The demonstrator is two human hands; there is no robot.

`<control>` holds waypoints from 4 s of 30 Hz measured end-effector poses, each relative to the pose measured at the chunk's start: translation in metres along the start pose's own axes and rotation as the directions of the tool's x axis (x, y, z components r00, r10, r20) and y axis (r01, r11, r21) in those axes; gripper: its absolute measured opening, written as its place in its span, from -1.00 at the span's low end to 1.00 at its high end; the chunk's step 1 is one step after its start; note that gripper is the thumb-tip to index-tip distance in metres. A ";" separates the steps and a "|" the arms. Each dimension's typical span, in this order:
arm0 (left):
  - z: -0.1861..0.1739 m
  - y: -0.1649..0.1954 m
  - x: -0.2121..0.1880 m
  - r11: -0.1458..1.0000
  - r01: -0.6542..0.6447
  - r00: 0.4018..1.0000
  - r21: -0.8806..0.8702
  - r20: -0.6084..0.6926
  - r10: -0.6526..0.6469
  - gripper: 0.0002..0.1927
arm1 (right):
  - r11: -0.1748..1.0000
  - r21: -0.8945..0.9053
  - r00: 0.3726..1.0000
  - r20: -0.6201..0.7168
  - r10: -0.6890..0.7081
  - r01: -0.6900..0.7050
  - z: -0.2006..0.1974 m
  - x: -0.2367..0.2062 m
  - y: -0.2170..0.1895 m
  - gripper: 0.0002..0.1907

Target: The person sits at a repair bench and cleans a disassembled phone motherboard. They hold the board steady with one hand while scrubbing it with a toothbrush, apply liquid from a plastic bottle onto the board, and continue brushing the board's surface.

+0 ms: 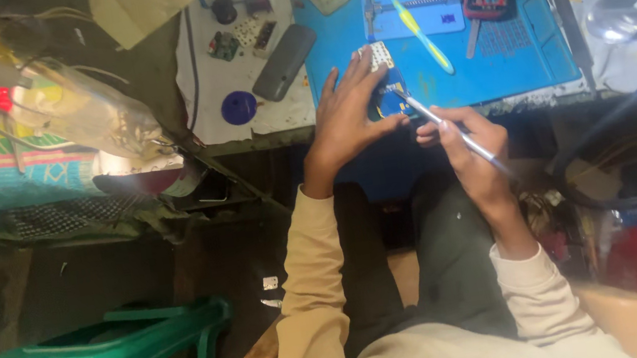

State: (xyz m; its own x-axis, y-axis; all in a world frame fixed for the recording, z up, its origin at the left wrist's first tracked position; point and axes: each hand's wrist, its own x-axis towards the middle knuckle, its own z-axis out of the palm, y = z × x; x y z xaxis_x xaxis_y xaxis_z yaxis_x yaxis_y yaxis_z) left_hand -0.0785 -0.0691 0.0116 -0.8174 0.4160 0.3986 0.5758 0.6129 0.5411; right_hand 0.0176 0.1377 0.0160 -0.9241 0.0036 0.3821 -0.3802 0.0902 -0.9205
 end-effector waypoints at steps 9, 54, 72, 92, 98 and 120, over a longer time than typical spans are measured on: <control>-0.001 0.002 0.000 1.000 0.011 1.000 -0.006 0.010 -0.011 -0.07 | 0.999 -0.022 0.995 0.090 0.046 -0.044 -0.002 0.005 -0.013 -0.62; 0.005 -0.003 -0.002 0.999 0.019 1.000 0.036 0.011 -0.019 -0.10 | 0.987 -0.162 0.990 0.142 0.013 0.011 0.011 0.023 -0.022 -0.69; 0.006 -0.003 -0.003 1.000 0.011 1.000 0.030 -0.005 -0.011 -0.06 | 0.993 -0.114 0.987 0.163 -0.018 0.037 0.004 0.017 -0.028 -0.69; 0.004 -0.003 -0.004 1.000 0.001 1.000 0.003 -0.004 -0.001 -0.07 | 0.989 -0.142 0.986 0.166 -0.026 0.050 -0.013 0.013 -0.006 -0.62; 0.006 -0.004 -0.004 1.000 0.005 1.000 0.000 -0.010 -0.005 -0.06 | 0.974 -0.222 0.984 0.181 -0.010 0.051 -0.006 0.015 -0.015 -0.65; 0.003 -0.004 -0.003 1.000 -0.010 1.000 0.023 -0.015 0.011 -0.07 | 0.965 -0.256 0.986 0.169 -0.009 0.052 0.003 0.026 -0.026 -0.71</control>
State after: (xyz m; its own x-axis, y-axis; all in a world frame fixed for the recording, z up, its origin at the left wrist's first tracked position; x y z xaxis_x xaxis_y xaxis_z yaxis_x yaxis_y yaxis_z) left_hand -0.0782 -0.0706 0.0058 -0.8108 0.4126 0.4152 0.5836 0.6238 0.5199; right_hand 0.0034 0.1326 0.0498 -0.9139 -0.1651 0.3708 -0.4057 0.3419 -0.8477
